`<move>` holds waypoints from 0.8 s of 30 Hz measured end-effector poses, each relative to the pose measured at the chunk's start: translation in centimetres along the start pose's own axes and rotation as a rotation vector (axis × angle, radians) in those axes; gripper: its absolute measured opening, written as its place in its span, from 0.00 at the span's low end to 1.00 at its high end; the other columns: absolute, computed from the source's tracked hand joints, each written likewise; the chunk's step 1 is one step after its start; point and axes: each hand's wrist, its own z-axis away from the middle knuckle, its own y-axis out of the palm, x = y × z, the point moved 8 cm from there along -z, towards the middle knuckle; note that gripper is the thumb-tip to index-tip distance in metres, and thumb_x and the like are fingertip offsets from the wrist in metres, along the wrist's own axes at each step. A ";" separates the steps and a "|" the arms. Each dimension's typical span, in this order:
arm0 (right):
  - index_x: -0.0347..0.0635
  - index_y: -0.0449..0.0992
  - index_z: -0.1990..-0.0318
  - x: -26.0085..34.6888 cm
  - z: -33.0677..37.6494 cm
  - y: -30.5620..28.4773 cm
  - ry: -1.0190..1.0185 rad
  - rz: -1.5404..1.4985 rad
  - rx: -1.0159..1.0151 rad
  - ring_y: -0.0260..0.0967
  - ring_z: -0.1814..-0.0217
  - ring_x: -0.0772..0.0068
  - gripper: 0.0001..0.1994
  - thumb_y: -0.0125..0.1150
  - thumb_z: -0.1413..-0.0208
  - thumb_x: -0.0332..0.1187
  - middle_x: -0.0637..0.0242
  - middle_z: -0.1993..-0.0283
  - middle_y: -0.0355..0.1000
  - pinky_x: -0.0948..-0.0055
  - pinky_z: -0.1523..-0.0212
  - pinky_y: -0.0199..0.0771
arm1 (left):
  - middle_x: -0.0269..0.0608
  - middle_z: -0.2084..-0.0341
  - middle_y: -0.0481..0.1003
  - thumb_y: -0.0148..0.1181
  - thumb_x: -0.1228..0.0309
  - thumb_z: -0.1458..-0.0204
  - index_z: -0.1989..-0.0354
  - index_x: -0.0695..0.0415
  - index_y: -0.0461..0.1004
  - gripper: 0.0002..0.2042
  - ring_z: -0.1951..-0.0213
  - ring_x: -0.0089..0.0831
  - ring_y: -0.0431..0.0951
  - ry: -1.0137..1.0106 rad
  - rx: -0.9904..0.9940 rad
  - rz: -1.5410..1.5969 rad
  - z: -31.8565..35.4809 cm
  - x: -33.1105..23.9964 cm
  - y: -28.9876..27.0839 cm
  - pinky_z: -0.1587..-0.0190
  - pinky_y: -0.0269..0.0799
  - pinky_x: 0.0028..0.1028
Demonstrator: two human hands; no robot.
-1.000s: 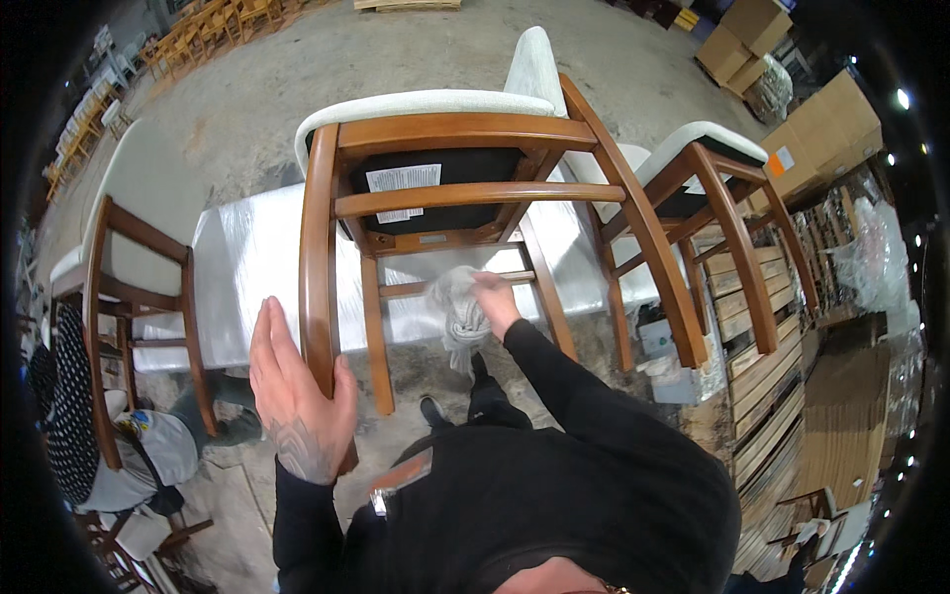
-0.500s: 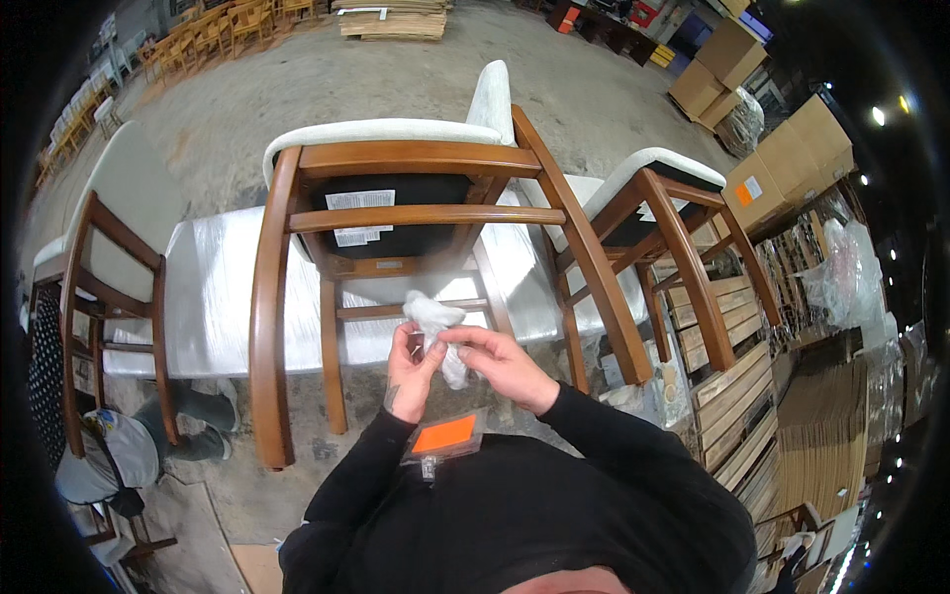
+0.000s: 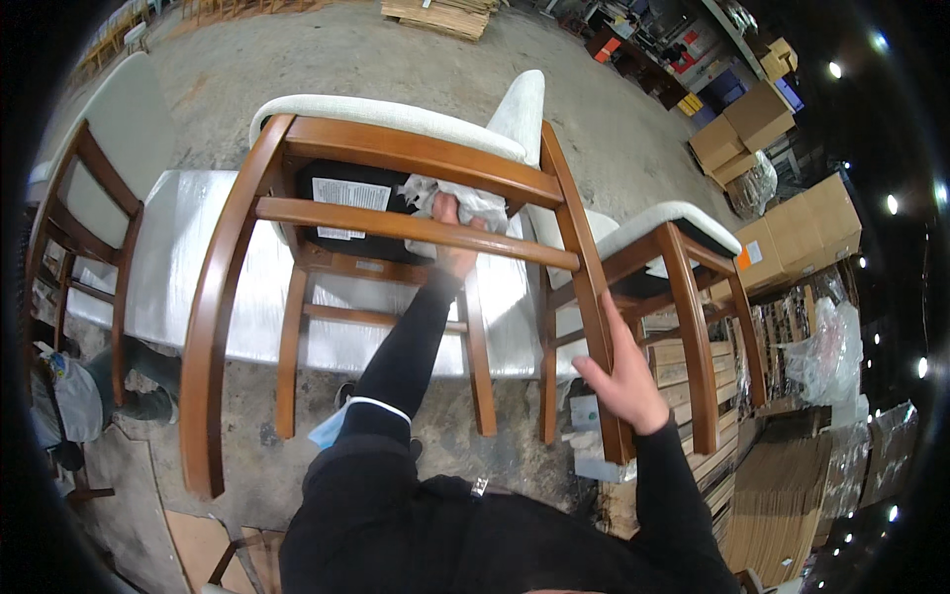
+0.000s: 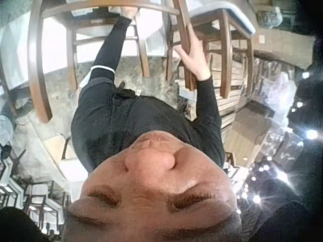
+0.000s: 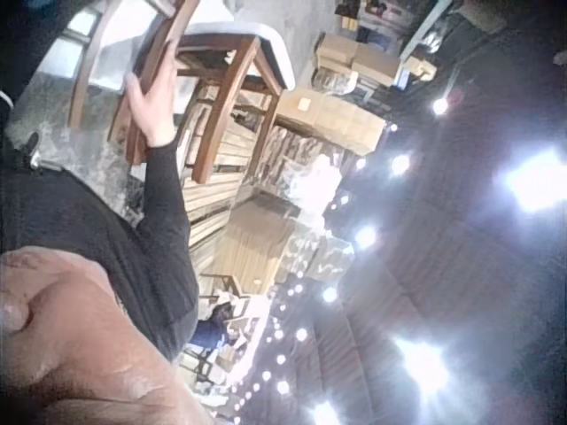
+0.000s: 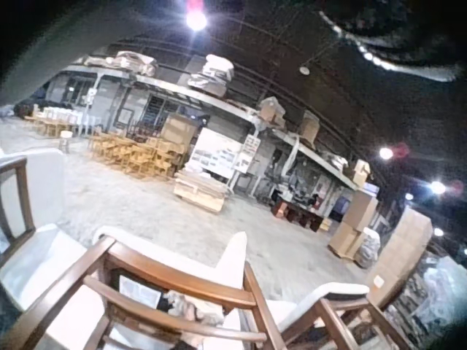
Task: The person wipes the wooden frame of a dining chair with a white cloth, focusing on the legs and backrest. They rotate the chair to access different sides and continue wiping the frame before placing it on a wooden pallet.
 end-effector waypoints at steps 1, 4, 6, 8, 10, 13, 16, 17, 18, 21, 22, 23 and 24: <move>0.38 0.40 0.24 0.1 -0.2 0.2 -0.081 0.027 -0.022 0.59 0.30 0.42 0.46 0.65 0.44 0.35 0.38 0.31 0.57 0.57 0.32 0.60 | 0.58 0.42 0.64 0.60 0.70 0.47 0.38 0.67 0.60 0.29 0.38 0.56 0.61 -0.014 0.017 -0.049 0.2 0.9 1.0 0.33 0.55 0.47; 0.38 0.42 0.24 -1.4 0.2 0.8 -0.027 0.053 -0.006 0.58 0.29 0.43 0.46 0.65 0.45 0.33 0.39 0.30 0.55 0.57 0.32 0.60 | 0.53 0.48 0.66 0.64 0.70 0.51 0.45 0.59 0.66 0.24 0.44 0.51 0.66 0.116 -0.047 0.137 1.8 2.3 1.7 0.45 0.66 0.49; 0.37 0.42 0.24 -1.9 0.4 0.8 -0.005 0.059 0.006 0.57 0.29 0.43 0.46 0.65 0.46 0.32 0.41 0.29 0.54 0.57 0.31 0.59 | 0.51 0.51 0.67 0.66 0.69 0.54 0.51 0.54 0.71 0.20 0.47 0.50 0.69 -0.099 -0.077 0.438 3.0 5.6 2.7 0.52 0.71 0.48; 0.37 0.42 0.25 -1.7 0.3 0.8 -0.009 0.063 0.000 0.56 0.28 0.44 0.46 0.66 0.47 0.31 0.42 0.28 0.54 0.57 0.30 0.57 | 0.54 0.49 0.67 0.64 0.67 0.55 0.48 0.55 0.70 0.23 0.45 0.54 0.68 0.180 0.036 -0.094 3.8 5.9 2.9 0.48 0.68 0.49; 0.36 0.43 0.25 -1.3 -0.1 0.7 -0.016 0.069 -0.016 0.55 0.27 0.45 0.47 0.67 0.48 0.30 0.44 0.28 0.54 0.57 0.29 0.56 | 0.53 0.47 0.67 0.61 0.62 0.50 0.44 0.56 0.67 0.24 0.44 0.53 0.68 0.063 0.094 -0.082 5.3 9.4 3.5 0.44 0.65 0.48; 0.36 0.44 0.25 -0.9 -0.4 0.8 0.009 0.062 -0.012 0.56 0.28 0.46 0.47 0.68 0.49 0.30 0.44 0.29 0.55 0.57 0.29 0.56 | 0.51 0.45 0.68 0.55 0.55 0.44 0.39 0.57 0.63 0.27 0.42 0.51 0.68 -0.194 0.216 -0.145 9.2 16.0 3.0 0.39 0.61 0.46; 0.36 0.45 0.25 -1.0 -0.2 0.7 0.042 0.009 -0.013 0.57 0.29 0.46 0.47 0.68 0.49 0.30 0.44 0.30 0.56 0.58 0.30 0.56 | 0.50 0.42 0.68 0.49 0.47 0.37 0.33 0.58 0.59 0.31 0.40 0.49 0.68 -0.414 0.333 -0.227 12.3 21.1 1.7 0.33 0.57 0.45; 0.36 0.45 0.25 -1.1 -0.1 0.7 0.040 0.008 -0.016 0.57 0.29 0.46 0.47 0.68 0.50 0.29 0.44 0.30 0.57 0.58 0.30 0.56 | 0.51 0.43 0.69 0.50 0.48 0.37 0.34 0.58 0.60 0.31 0.41 0.50 0.68 -0.315 0.258 -0.231 12.0 20.5 1.0 0.34 0.57 0.45; 0.36 0.46 0.25 -1.2 0.0 0.6 0.036 0.006 -0.018 0.58 0.30 0.47 0.47 0.68 0.50 0.29 0.44 0.31 0.57 0.59 0.30 0.57 | 0.52 0.44 0.69 0.50 0.48 0.38 0.36 0.59 0.62 0.30 0.41 0.51 0.68 -0.281 0.232 -0.262 11.1 20.0 0.6 0.35 0.58 0.45; 0.37 0.47 0.25 -1.3 0.1 0.5 -0.008 -0.010 -0.029 0.59 0.31 0.47 0.47 0.69 0.51 0.28 0.44 0.31 0.57 0.59 0.31 0.58 | 0.57 0.48 0.71 0.53 0.50 0.41 0.46 0.61 0.70 0.26 0.44 0.56 0.68 -0.303 0.318 -0.383 9.3 15.2 0.5 0.39 0.60 0.46; 0.37 0.47 0.25 -1.2 0.0 0.4 -0.031 -0.027 -0.027 0.59 0.31 0.47 0.47 0.69 0.51 0.29 0.44 0.31 0.57 0.59 0.31 0.58 | 0.60 0.50 0.71 0.57 0.59 0.44 0.50 0.61 0.72 0.20 0.46 0.57 0.68 0.095 0.098 -0.326 6.6 9.6 -0.1 0.39 0.60 0.46; 0.37 0.47 0.25 -1.3 0.0 0.4 -0.024 -0.047 -0.020 0.59 0.31 0.47 0.47 0.69 0.51 0.29 0.44 0.32 0.58 0.59 0.31 0.59 | 0.56 0.50 0.72 0.59 0.64 0.46 0.50 0.61 0.72 0.18 0.47 0.52 0.70 0.067 0.097 -0.203 5.0 7.6 -0.1 0.40 0.62 0.44; 0.38 0.47 0.25 -1.4 -0.1 0.3 -0.020 -0.067 -0.014 0.59 0.31 0.47 0.47 0.69 0.51 0.29 0.44 0.32 0.58 0.59 0.31 0.59 | 0.52 0.51 0.73 0.60 0.70 0.47 0.50 0.61 0.72 0.17 0.48 0.47 0.72 0.076 0.106 -0.071 3.5 5.5 0.0 0.41 0.65 0.42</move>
